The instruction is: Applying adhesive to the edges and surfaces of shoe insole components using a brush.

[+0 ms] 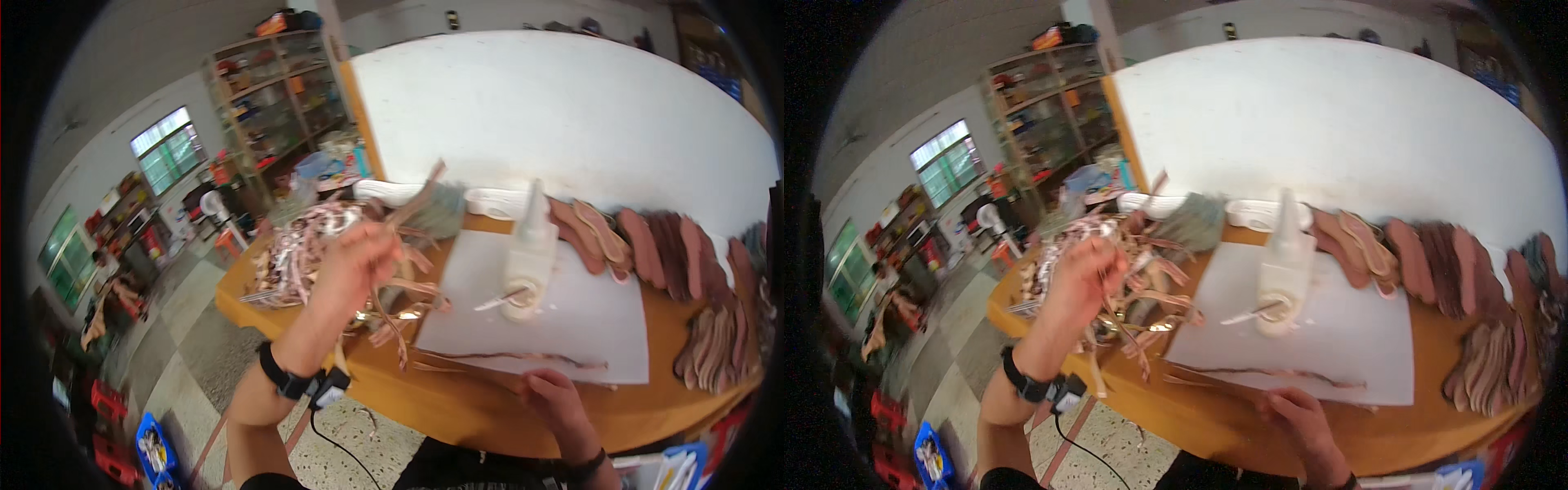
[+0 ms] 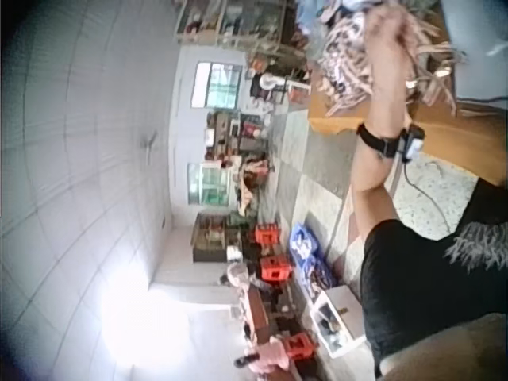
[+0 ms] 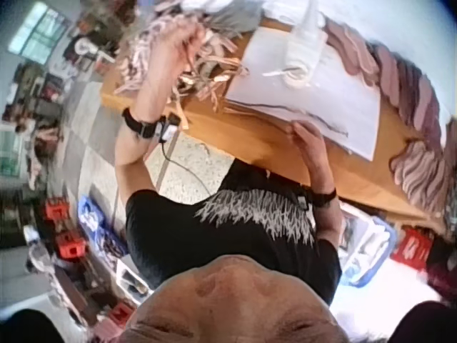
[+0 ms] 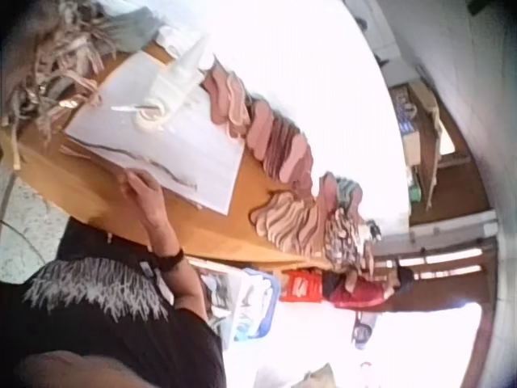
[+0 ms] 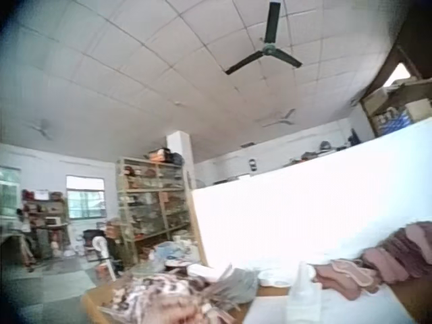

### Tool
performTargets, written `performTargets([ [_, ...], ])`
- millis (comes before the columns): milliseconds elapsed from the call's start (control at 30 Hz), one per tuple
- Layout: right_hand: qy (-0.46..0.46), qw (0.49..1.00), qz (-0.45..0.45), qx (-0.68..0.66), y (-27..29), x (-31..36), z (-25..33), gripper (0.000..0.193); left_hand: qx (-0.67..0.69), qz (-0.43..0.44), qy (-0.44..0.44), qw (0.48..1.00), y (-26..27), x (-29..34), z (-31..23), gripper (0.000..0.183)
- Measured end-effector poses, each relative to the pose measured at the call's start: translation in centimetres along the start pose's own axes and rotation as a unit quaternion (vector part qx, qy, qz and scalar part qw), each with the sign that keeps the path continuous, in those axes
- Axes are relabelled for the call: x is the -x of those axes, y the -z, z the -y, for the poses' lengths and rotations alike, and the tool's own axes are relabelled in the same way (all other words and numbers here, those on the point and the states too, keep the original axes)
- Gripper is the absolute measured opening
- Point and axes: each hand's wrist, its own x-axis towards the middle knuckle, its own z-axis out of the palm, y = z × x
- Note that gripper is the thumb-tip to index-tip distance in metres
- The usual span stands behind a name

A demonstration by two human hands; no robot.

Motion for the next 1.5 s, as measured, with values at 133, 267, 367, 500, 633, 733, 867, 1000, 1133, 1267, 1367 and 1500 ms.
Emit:
performTargets([
  [133,0.092,0.995,0.035,0.02,-2.6,-0.2,1.7,0.028,0.026,0.085,0.129,0.988,-6.0,3.1,6.6,0.007],
  [267,0.218,0.976,0.018,0.024,-3.6,-0.2,2.6,0.026,-0.004,0.133,0.234,0.963,-10.6,5.5,11.3,0.009],
  [367,0.28,0.96,0.016,0.006,-2.9,0.2,2.2,0.022,0.03,0.163,0.22,0.961,-12.7,6.5,13.4,0.01],
  [500,0.258,0.963,-0.062,-0.035,-1.4,0.4,1.3,0.016,0.039,0.17,0.231,0.957,-14.2,6.9,14.8,0.011],
  [633,0.29,0.953,-0.079,-0.04,-0.6,0.6,0.6,0.013,0.046,0.14,0.264,0.953,-15.4,7.3,15.2,0.014],
  [733,0.282,0.95,-0.107,-0.075,-0.4,0.7,0.5,0.013,0.053,0.13,0.275,0.951,-16.2,7.7,15.5,0.016],
  [867,0.277,0.951,-0.106,-0.085,-0.4,0.8,0.5,0.011,0.054,0.134,0.277,0.95,-16.4,7.6,15.8,0.015],
  [1000,0.228,0.952,-0.146,-0.146,-0.2,0.8,0.5,0.011,0.051,0.137,0.289,0.946,-16.6,7.8,16.4,0.012],
  [1133,0.24,0.948,-0.15,-0.148,-0.1,0.7,0.4,0.012,0.029,0.175,0.248,0.952,-16.9,8.0,17.1,0.012],
  [1267,0.27,0.933,-0.185,-0.15,0.2,0.0,0.9,0.015,-0.014,0.191,0.271,0.943,-16.6,8.2,17.4,0.016],
  [1367,0.285,0.921,-0.222,-0.147,0.6,-0.2,1.2,0.016,0.009,0.189,0.305,0.933,-16.5,8.5,17.6,0.017],
  [1500,0.299,0.906,-0.251,-0.161,1.7,-0.5,1.9,0.017,0.026,0.211,0.308,0.927,-16.3,9.0,18.1,0.018],
])
